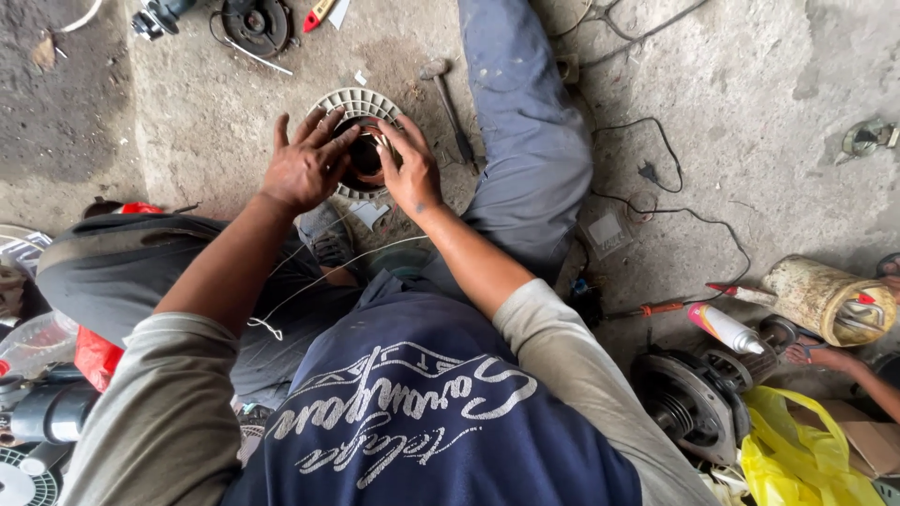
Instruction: Repairing a motor stator by threading and tying string around the copper windings to secure them.
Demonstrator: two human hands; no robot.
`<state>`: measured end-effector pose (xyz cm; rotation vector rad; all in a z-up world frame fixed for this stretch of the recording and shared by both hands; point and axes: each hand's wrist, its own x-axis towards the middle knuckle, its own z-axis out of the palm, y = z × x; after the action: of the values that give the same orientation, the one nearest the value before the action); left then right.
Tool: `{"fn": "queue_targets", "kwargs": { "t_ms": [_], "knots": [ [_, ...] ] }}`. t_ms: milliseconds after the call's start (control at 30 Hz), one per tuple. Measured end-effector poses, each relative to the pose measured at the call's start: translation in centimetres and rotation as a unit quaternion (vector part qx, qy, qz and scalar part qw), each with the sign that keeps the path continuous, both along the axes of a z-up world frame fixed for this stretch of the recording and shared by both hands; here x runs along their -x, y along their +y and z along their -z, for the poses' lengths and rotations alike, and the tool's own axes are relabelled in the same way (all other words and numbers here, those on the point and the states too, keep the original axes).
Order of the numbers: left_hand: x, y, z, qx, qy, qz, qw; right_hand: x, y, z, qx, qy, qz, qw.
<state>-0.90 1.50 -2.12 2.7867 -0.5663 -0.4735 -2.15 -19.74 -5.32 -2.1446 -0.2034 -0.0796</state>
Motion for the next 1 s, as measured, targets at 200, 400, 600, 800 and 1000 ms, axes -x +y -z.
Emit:
{"fn": "queue_targets", "kwargs": {
  "t_ms": [200, 400, 600, 800, 1000],
  "knots": [
    [0.9, -0.5, 1.5, 0.011, 0.022, -0.020, 1.000, 1.4, -0.7, 0.5, 0.030, 0.024, 0.040, 0.998],
    [0.4, -1.4, 0.8, 0.104, -0.071, -0.061, 0.990, 0.5, -1.7, -0.3, -0.037, 0.033, 0.009, 0.999],
    [1.5, -4.4, 1.6, 0.075, -0.158, -0.100, 0.980, 1.7, -2.2, -1.8, 0.114, -0.007, -0.009, 0.993],
    [4.1, -7.5, 1.9, 0.004, 0.014, -0.203, 0.979, 2.3, -1.4, -1.2, 0.157, 0.050, -0.037, 0.986],
    [4.9, -7.0, 1.9, 0.077, 0.033, -0.183, 0.980, 2.7, -1.0, -0.1, 0.167, 0.223, -0.083, 0.957]
  ]
}}
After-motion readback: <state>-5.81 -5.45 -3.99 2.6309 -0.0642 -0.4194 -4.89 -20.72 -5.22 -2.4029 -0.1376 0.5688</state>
